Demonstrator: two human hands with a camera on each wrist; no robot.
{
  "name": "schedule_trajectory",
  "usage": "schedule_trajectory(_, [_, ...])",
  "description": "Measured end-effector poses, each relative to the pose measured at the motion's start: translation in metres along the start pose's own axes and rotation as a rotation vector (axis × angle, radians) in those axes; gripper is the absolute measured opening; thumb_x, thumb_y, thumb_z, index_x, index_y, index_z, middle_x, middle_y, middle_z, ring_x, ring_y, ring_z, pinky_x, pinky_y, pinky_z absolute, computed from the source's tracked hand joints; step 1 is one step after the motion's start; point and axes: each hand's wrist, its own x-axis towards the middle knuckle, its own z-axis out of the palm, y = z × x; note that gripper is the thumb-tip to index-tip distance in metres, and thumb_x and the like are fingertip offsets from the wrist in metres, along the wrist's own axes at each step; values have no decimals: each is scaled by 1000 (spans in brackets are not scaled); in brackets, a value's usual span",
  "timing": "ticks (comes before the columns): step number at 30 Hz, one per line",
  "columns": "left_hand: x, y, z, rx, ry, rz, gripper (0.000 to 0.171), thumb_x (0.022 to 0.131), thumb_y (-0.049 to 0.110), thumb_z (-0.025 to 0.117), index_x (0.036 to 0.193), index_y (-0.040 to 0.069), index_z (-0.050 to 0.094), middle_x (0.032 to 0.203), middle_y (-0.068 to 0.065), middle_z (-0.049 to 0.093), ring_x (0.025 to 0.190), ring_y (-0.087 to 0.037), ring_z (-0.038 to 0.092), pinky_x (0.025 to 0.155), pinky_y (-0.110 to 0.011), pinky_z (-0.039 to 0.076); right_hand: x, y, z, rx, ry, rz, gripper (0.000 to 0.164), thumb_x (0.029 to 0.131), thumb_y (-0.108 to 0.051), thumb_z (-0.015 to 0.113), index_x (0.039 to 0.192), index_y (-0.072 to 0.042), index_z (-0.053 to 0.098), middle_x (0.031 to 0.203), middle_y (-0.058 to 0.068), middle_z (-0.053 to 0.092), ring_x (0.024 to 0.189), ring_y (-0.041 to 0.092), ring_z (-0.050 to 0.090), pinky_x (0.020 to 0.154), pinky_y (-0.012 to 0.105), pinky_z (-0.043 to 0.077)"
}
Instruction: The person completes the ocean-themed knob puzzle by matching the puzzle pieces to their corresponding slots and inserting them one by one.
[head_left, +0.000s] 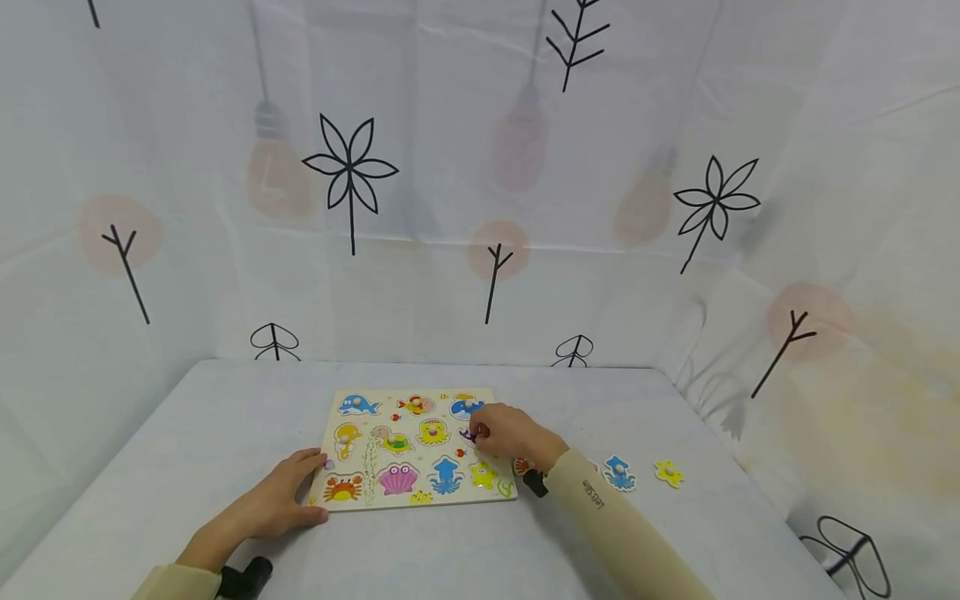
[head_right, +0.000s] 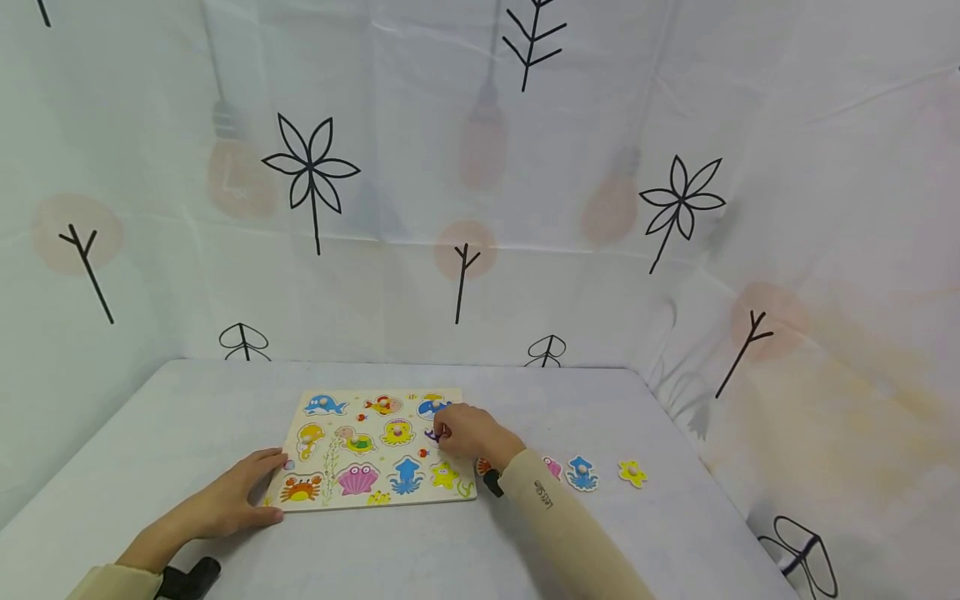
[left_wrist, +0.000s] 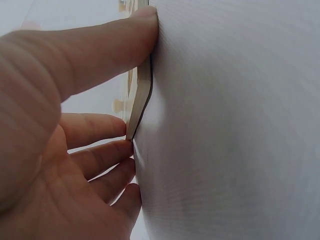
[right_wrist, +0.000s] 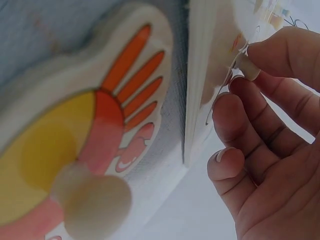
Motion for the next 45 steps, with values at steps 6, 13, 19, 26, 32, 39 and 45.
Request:
schedule_trajectory(6, [0, 0, 0, -7, 0, 8, 89, 70, 36, 84, 138, -5, 44, 144, -28, 34, 132, -49, 30, 105, -64, 28, 0, 0, 0, 2, -3, 7, 5, 87, -21, 67, 92, -22, 68, 84, -9, 56, 83, 13, 51, 71, 28, 42])
schedule_trajectory(13, [-1, 1, -1, -13, -3, 7, 89, 70, 36, 83, 138, -6, 43, 144, -29, 34, 131, -50, 30, 105, -64, 28, -1, 2, 0, 6, 3, 13, 7, 87, -22, 66, 95, -22, 68, 84, -10, 56, 82, 12, 51, 72, 27, 43])
schedule_trajectory(19, [-1, 1, -1, -16, -9, 7, 90, 71, 36, 83, 138, -6, 42, 144, -29, 33, 132, -50, 29, 105, -64, 27, -9, 7, -2, -8, 38, 18, 15, 88, -30, 67, 100, -21, 67, 83, -11, 55, 79, 11, 51, 72, 26, 46])
schedule_trajectory(26, [-1, 1, -1, -14, -6, 2, 90, 71, 37, 83, 139, -5, 43, 144, -28, 33, 132, -49, 29, 105, -64, 27, -26, 15, -9, 29, 66, 24, 18, 88, -32, 67, 101, -20, 66, 83, -8, 54, 77, 12, 50, 68, 26, 47])
schedule_trajectory(32, [-1, 2, -1, -13, -8, -6, 90, 71, 37, 83, 139, -5, 42, 145, -28, 33, 133, -49, 28, 105, -64, 27, -42, 25, -9, 39, 90, 51, 19, 88, -31, 68, 102, -19, 66, 82, -9, 54, 75, 11, 50, 64, 25, 46])
schedule_trajectory(39, [0, 1, 0, -8, -8, -4, 89, 70, 37, 83, 139, -5, 43, 145, -27, 33, 132, -48, 29, 105, -64, 27, -62, 36, -9, 60, 105, 83, 18, 86, -28, 69, 101, -18, 67, 80, -8, 53, 75, 13, 50, 65, 28, 46])
schedule_trajectory(45, [1, 2, -1, -9, -11, -12, 89, 70, 37, 83, 138, -5, 43, 144, -28, 33, 132, -49, 29, 105, -64, 27, -74, 45, -6, 71, 92, 90, 17, 87, -32, 69, 98, -20, 66, 77, -8, 53, 72, 13, 49, 60, 28, 44])
